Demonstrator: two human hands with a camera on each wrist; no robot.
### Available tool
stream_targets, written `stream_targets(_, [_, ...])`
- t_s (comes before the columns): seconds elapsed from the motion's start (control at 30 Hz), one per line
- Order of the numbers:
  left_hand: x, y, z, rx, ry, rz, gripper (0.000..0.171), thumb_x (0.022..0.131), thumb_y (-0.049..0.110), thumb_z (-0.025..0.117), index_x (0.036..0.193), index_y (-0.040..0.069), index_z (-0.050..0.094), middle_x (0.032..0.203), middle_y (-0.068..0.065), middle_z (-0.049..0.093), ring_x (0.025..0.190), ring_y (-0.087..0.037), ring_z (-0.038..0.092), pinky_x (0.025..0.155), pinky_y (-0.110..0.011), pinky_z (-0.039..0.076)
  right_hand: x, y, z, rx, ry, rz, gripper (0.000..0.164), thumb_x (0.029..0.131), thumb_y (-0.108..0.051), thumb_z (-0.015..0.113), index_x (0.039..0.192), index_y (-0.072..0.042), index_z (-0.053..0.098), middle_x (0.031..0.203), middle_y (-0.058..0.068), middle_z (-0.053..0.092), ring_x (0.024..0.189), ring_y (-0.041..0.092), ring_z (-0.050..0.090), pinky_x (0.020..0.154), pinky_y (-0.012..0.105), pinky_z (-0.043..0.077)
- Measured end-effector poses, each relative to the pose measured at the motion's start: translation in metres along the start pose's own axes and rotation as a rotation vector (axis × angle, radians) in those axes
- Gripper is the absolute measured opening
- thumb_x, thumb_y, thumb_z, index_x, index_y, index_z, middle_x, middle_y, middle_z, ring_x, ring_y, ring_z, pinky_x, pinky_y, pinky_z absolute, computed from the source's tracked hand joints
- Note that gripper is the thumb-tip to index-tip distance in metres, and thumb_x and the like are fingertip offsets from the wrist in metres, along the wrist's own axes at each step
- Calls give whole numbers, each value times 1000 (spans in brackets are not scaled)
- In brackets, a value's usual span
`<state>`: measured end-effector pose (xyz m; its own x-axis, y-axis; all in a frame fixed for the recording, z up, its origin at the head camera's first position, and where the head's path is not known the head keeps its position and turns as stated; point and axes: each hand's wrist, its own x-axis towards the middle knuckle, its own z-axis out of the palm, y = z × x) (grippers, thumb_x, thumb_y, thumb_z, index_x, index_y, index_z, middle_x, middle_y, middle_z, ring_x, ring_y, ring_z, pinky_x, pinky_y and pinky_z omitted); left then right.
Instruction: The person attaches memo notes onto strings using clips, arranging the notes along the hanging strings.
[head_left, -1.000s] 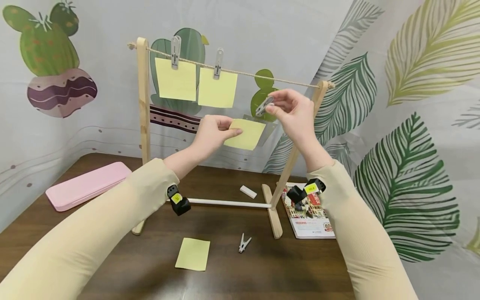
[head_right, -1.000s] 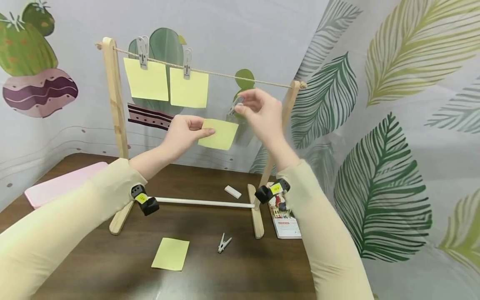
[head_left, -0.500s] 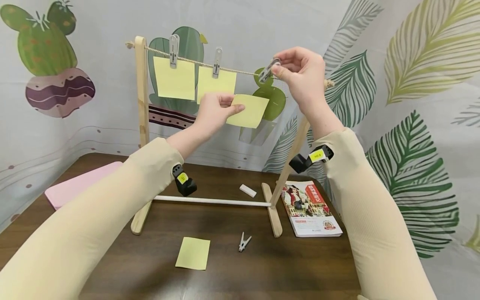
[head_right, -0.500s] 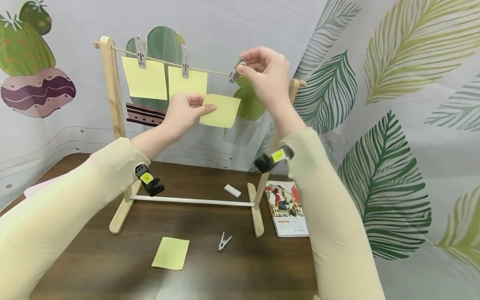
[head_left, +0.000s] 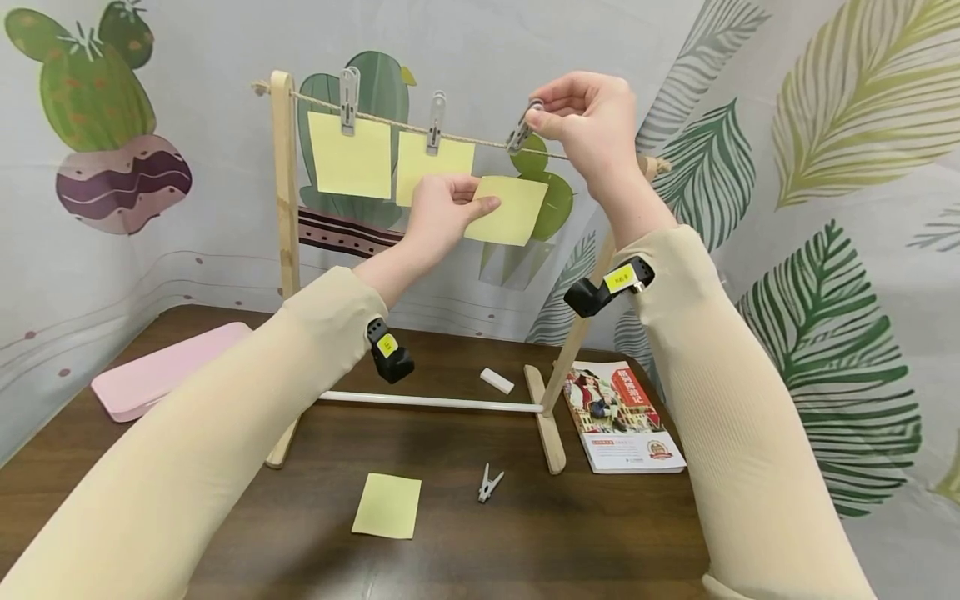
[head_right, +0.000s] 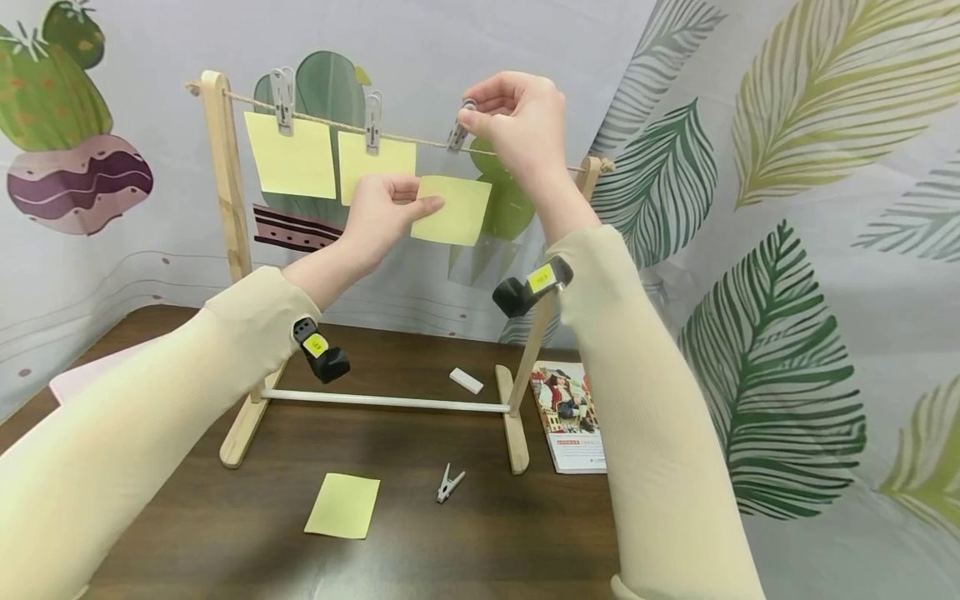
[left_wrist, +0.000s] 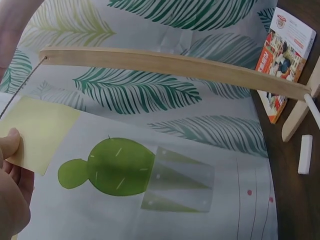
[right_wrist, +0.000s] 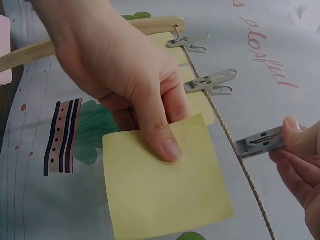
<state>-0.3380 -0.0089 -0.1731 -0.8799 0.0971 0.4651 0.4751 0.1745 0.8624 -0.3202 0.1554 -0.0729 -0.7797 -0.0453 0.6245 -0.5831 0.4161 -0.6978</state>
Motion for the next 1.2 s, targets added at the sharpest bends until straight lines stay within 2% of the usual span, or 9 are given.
stream_targets(0.27, [1, -1, 3, 10, 50, -18, 36, 92, 19, 69, 122, -1, 67, 125, -14, 67, 116, -22, 62, 99, -29, 48, 8, -3, 1, -73, -71, 130, 8, 83, -7, 76, 89, -12, 73, 68, -13, 66, 79, 5, 61, 82, 22, 46])
stream_targets(0.43, [1, -2, 3, 21, 66, -14, 34, 94, 19, 67, 121, -2, 67, 125, -15, 67, 115, -23, 63, 99, -30, 49, 9, -3, 2, -97, -112, 163, 9, 84, -9, 76, 93, -11, 73, 68, -12, 65, 80, 5, 60, 80, 22, 45])
stream_targets(0.6, [1, -3, 2, 19, 89, -26, 38, 96, 20, 64, 125, -4, 63, 126, -18, 66, 118, -24, 63, 99, -31, 49, 8, -3, 2, -104, -153, 195, 11, 85, -8, 76, 94, -11, 73, 71, -12, 66, 85, 7, 61, 85, 22, 47])
stream_targets(0.87, [2, -2, 1, 25, 92, -13, 34, 98, 21, 62, 121, -3, 67, 123, -17, 67, 116, -23, 63, 98, -30, 49, 9, -2, 2, -109, -196, 193, 14, 86, -6, 74, 100, -8, 72, 72, -13, 67, 84, 6, 62, 78, 19, 48])
stream_targets(1.03, [2, 0, 2, 23, 98, 10, 32, 98, 21, 61, 117, -3, 69, 120, -17, 69, 112, -22, 64, 95, -30, 50, 9, -2, 1, -162, -218, 174, 24, 87, -9, 72, 111, -5, 71, 75, -13, 66, 86, 6, 61, 79, 19, 47])
stream_targets(1.2, [2, 3, 1, 14, 100, 3, 32, 98, 22, 61, 116, -3, 69, 120, -17, 69, 111, -21, 65, 94, -29, 50, 9, -3, 1, -203, -261, 177, 32, 89, -12, 71, 120, -5, 68, 84, -11, 65, 92, 7, 59, 81, 20, 46])
